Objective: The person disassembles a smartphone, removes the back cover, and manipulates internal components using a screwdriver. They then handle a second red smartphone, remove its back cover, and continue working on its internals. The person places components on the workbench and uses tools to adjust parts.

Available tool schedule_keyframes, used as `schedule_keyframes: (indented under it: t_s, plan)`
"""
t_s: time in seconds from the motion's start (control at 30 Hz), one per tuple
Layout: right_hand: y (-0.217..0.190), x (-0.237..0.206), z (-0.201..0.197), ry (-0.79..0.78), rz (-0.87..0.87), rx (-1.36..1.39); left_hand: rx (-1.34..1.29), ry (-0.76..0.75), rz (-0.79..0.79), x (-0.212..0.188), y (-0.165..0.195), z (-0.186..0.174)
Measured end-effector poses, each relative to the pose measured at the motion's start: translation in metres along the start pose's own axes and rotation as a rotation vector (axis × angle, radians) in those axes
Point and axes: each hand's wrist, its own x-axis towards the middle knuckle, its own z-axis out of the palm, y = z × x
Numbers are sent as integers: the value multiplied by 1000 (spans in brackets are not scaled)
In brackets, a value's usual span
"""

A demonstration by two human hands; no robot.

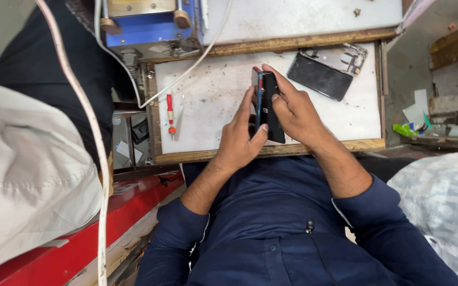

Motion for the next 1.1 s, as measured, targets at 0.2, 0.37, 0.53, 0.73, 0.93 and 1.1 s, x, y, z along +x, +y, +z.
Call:
schedule_keyframes:
  t_s: [0.2,0.37,0.53,0.73,0.93,1.1]
  plan:
    - [16,0,-4,-38,-87,127,-82,-50,26,0,-16,-1]
    - [18,0,-3,-64,-74,149,-127,-81,56,-2,-25,-6]
    - [10,5,-5,-77,-98,142,-225,-104,38,-1,-26,-14]
    - [16,6,-8,-103,-65,150,-288,-144,43,0,-39,-16]
    - [31,13,-10,-165,-97,278,-540,-212,-3,2,-49,-21]
    - [39,15,-8,-178,-31,394,-646,-239,-14,2,-55,-23]
